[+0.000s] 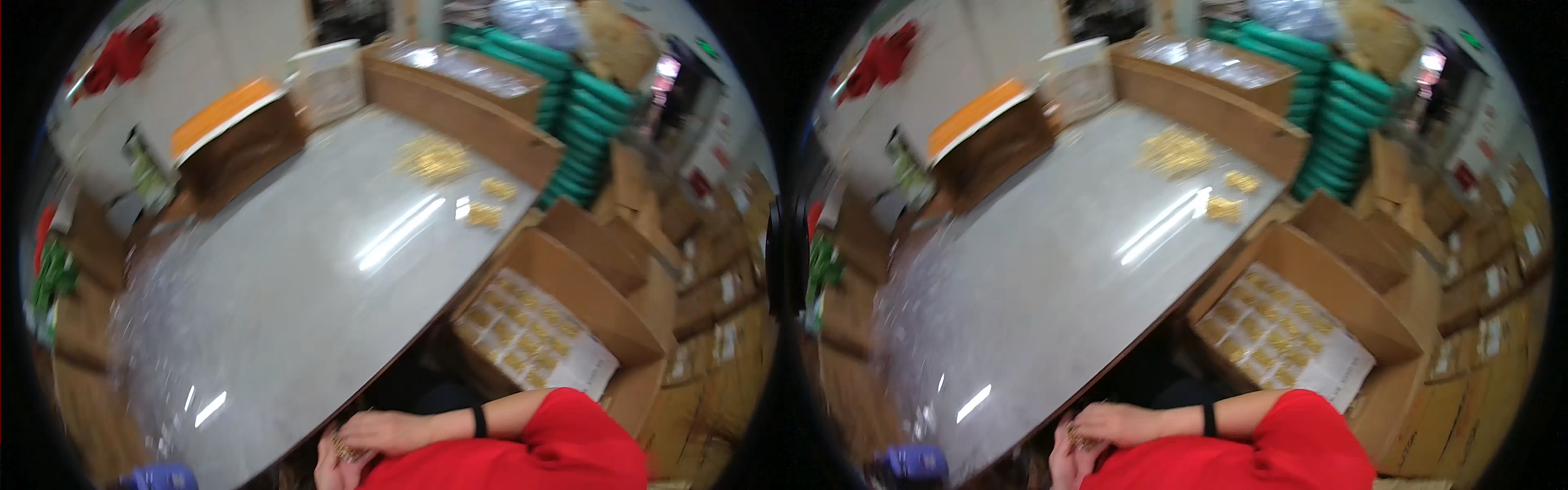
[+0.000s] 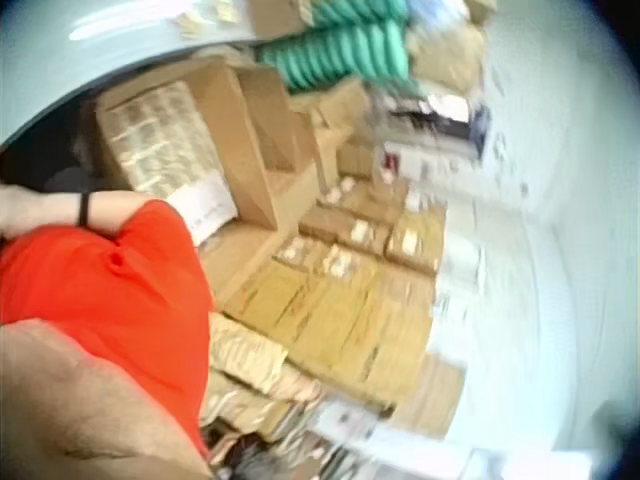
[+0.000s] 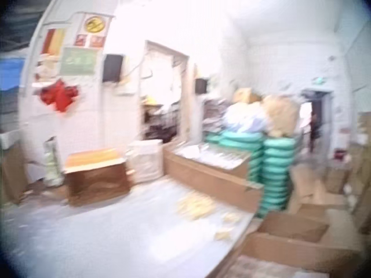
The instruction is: Counting and putting small gold metal components into small plastic bags, then placing the bags into a box.
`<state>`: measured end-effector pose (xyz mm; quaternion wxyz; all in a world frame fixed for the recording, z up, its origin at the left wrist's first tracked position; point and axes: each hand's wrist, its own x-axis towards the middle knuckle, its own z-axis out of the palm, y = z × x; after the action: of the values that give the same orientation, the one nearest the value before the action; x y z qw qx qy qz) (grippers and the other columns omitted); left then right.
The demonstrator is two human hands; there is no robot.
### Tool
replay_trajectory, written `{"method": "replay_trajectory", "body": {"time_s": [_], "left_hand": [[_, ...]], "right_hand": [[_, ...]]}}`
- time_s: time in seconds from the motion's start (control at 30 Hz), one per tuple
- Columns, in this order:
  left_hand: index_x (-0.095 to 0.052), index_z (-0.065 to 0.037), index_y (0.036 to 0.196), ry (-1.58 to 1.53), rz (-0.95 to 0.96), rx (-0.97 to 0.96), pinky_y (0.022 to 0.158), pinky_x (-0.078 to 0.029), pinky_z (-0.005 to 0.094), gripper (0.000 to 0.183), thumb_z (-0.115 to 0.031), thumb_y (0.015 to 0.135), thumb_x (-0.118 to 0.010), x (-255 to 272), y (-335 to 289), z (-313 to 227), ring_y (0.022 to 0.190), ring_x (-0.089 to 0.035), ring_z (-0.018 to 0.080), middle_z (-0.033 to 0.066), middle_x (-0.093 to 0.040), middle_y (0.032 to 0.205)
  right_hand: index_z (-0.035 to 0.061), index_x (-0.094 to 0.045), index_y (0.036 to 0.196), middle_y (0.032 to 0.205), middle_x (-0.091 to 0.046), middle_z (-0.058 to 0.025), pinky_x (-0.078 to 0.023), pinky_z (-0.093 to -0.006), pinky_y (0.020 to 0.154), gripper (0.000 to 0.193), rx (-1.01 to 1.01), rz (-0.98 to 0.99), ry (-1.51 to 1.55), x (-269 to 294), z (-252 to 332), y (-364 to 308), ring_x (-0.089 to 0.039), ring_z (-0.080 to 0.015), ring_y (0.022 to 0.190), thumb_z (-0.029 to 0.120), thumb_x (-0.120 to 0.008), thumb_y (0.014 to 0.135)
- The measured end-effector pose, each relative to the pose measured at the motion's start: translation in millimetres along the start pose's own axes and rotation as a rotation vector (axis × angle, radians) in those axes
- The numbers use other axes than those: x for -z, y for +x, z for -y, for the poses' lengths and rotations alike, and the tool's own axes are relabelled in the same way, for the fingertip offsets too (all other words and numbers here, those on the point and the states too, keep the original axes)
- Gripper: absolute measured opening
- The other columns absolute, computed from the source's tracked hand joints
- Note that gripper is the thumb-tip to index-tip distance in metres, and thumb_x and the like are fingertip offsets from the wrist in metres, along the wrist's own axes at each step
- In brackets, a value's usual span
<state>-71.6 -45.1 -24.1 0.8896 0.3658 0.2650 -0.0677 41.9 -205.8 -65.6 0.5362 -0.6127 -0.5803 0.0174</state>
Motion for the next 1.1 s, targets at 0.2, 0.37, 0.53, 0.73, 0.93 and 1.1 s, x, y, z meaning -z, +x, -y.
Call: {"method": "replay_trajectory", "body": {"time_s": [0.2,0.37,0.53,0.73,0.93,1.1], "left_hand": [[-0.037,-0.008,0.147,0.014,0.187,0.032,0.104,-0.05,0.0461,0.045,-0.03,0.108,-0.043,-7.1,-8.1,-4.8,0.128,-0.053,0.0287,0.0147,-0.048,0.144],[-0.038,-0.009,0.146,0.179,0.327,-0.138,0.101,-0.053,0.0473,0.05,-0.04,0.107,-0.044,6.5,-6.9,-11.6,0.12,-0.06,0.0322,0.0214,-0.049,0.142],[-0.052,-0.001,0.129,0.264,0.216,-0.279,0.094,-0.054,0.0409,0.04,-0.034,0.108,-0.043,-32.8,21.8,-63.2,0.109,-0.064,0.0307,0.0193,-0.058,0.129],[-0.058,0.005,0.107,0.806,-0.26,-0.532,0.076,-0.047,0.0366,0.032,-0.027,0.104,-0.051,-81.2,30.5,-88.5,0.087,-0.054,0.0221,0.016,-0.062,0.095],[-0.062,0.004,0.108,1.273,-0.304,-0.818,0.086,-0.048,0.0387,0.032,-0.026,0.104,-0.052,-43.8,50.3,-85.0,0.095,-0.059,0.0305,0.0203,-0.065,0.104],[-0.063,0.004,0.112,1.485,-0.371,-1.072,0.096,-0.046,0.0434,0.029,-0.022,0.103,-0.054,-33.4,54.2,-77.1,0.11,-0.059,0.037,0.0228,-0.064,0.117]], "right_hand": [[-0.0027,-0.062,0.113,0.116,-0.062,-0.0177,-0.052,-0.0438,0.094,0.029,0.221,-0.196,-0.214,-8.5,0.1,-3.0,-0.06,-0.0355,0.11,0.01,-0.063,0.086],[0.0014,-0.064,0.125,0.126,-0.062,-0.0159,-0.051,-0.0461,0.094,0.046,0.34,-0.066,-0.278,24.6,15.4,14.3,-0.062,-0.0333,0.112,0.034,-0.063,0.093],[-0.0034,-0.059,0.116,0.123,-0.06,-0.0182,-0.052,-0.0428,0.094,0.031,0.327,-0.163,-0.222,47.2,-3.2,67.7,-0.059,-0.0367,0.114,0.007,-0.062,0.088],[-0.0026,-0.061,0.115,0.117,-0.059,-0.0144,-0.05,-0.0392,0.098,0.029,0.097,-0.185,-0.17,33.6,-20.4,88.6,-0.059,-0.0319,0.111,0.005,-0.06,0.088],[-0.0014,-0.062,0.109,0.114,-0.06,-0.014,-0.05,-0.0376,0.092,0.022,0.136,-0.17,-0.15,34.8,-21.9,94.5,-0.058,-0.0323,0.108,0.006,-0.059,0.088],[-0.0015,-0.06,0.111,0.118,-0.057,-0.0173,-0.05,-0.0387,0.092,0.024,0.1,-0.172,-0.146,37.2,-20.9,96.7,-0.057,-0.034,0.109,0.008,-0.059,0.089]]}}
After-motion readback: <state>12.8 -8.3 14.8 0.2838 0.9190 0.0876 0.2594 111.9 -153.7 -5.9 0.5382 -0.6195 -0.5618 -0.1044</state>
